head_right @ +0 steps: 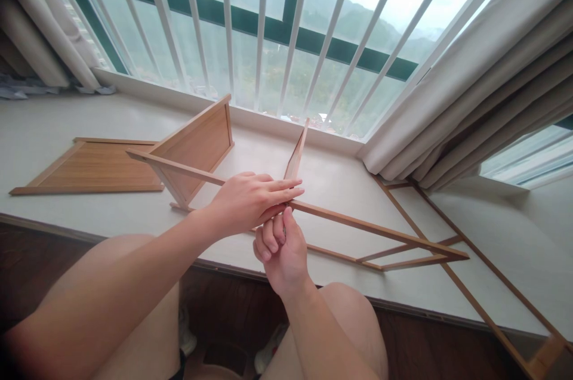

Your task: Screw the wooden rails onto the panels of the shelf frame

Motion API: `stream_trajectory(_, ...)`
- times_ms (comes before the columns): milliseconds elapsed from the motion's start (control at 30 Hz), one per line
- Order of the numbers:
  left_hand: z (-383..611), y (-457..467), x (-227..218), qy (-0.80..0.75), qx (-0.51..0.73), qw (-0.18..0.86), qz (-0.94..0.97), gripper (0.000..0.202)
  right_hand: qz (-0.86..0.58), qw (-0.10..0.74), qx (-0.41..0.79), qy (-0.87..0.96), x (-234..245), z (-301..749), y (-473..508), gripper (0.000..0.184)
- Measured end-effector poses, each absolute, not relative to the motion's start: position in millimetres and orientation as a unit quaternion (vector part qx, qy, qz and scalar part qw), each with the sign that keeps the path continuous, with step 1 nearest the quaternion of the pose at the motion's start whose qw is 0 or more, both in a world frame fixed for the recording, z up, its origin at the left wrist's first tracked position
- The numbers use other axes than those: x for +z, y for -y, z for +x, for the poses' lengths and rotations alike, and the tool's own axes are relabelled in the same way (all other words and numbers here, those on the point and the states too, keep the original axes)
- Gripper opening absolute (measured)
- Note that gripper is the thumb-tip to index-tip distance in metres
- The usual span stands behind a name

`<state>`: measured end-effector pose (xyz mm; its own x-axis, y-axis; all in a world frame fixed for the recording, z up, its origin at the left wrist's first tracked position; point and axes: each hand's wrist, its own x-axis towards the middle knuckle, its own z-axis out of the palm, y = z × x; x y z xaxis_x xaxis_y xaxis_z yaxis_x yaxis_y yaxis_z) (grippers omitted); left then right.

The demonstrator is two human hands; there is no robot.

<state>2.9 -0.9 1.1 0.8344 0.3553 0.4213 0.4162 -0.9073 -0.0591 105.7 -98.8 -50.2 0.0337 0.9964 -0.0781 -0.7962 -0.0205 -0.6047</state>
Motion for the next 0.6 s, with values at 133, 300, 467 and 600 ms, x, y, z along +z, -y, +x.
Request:
stream_trajectory(133,2,2,1,0.195,-0.218,0.085,-0.952,0.036,-0.286,0.676,0.643,0.216,-55,108,96,0.053)
stream_trajectory(300,0,2,3,0.192,-0.243,0.053,-0.949,0.032,-0.309,0.674,0.626,0.24,-55,109,95,0.053)
stream_trajectory(467,-3,8,11,0.186,-0.286,-0.001,-0.94,0.026,-0.337,0.672,0.615,0.238,-56,108,96,0.052)
stream_trajectory(600,-7,30,12,0.198,-0.353,-0.154,-0.901,0.022,-0.383,0.673,0.581,0.252,-59,108,97,0.052)
